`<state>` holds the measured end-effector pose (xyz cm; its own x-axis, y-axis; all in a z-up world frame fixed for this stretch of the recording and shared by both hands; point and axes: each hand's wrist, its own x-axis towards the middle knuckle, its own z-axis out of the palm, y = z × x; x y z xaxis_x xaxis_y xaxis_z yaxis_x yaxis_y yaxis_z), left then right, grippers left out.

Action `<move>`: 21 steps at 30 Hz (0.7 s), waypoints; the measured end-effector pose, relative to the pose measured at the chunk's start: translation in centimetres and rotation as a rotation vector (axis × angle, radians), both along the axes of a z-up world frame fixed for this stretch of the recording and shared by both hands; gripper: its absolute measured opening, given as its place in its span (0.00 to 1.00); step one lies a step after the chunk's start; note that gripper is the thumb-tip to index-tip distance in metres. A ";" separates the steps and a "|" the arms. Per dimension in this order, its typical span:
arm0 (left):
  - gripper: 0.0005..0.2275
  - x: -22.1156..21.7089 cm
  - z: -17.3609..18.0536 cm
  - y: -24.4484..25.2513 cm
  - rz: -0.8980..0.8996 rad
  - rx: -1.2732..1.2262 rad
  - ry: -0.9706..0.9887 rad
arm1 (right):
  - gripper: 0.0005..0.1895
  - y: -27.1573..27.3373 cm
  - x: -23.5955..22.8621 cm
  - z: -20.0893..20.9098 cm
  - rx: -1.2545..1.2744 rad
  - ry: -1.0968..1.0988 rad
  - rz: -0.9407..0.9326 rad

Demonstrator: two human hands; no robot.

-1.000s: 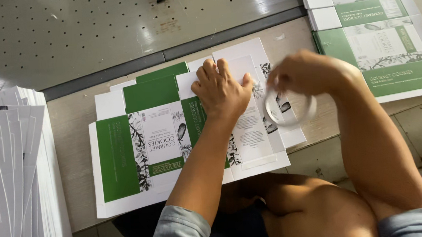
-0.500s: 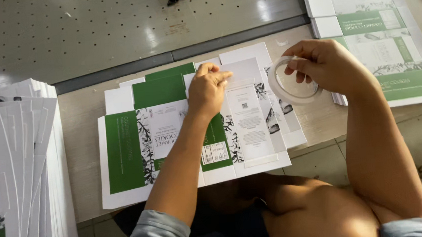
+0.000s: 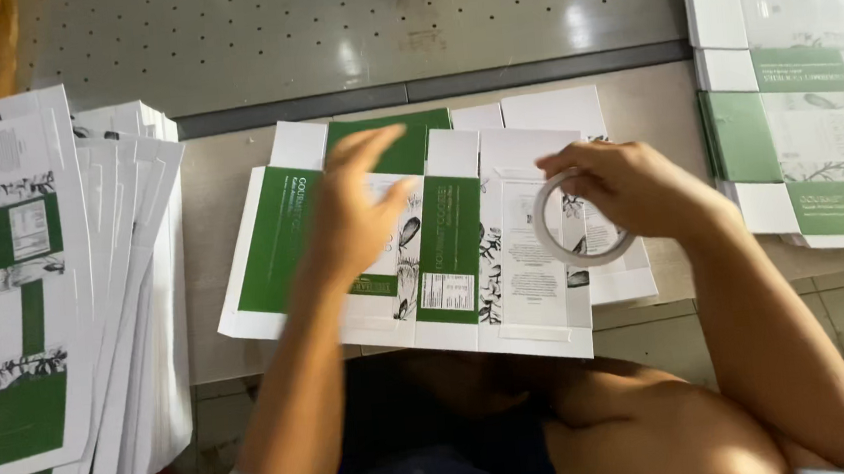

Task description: The person assembles flat-packed cardboard boxes labeled 'Gourmet Cookies' by folding the flaps and securing them with clear adhesive tape. They work on a table, repeatedly taping the edges of the boxes to form the final structure.

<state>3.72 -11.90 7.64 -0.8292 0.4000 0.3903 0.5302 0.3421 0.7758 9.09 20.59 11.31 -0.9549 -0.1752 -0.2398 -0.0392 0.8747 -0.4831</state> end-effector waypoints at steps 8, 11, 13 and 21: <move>0.39 6.3 -1.6 -14.7 0.728 -0.619 -0.414 | 0.10 -2.5 -0.5 -4.4 -0.025 0.288 0.255; 0.15 5.9 -3.9 -17.5 0.532 -0.386 -0.165 | 0.12 -2.5 -0.6 -3.9 -0.024 0.256 0.214; 0.14 6.6 -2.2 -17.0 0.588 -0.387 -0.206 | 0.15 -3.4 -0.4 -2.0 -0.011 0.170 0.151; 0.14 11.9 4.3 -15.4 0.630 -0.059 -0.266 | 0.14 1.8 1.7 -2.3 -0.110 0.480 -0.092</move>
<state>15.63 -27.29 11.90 -0.9754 -0.1756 0.1335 0.0102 0.5688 0.8224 10.79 22.34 9.04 -0.9655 -0.0849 0.2460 -0.2052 0.8299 -0.5188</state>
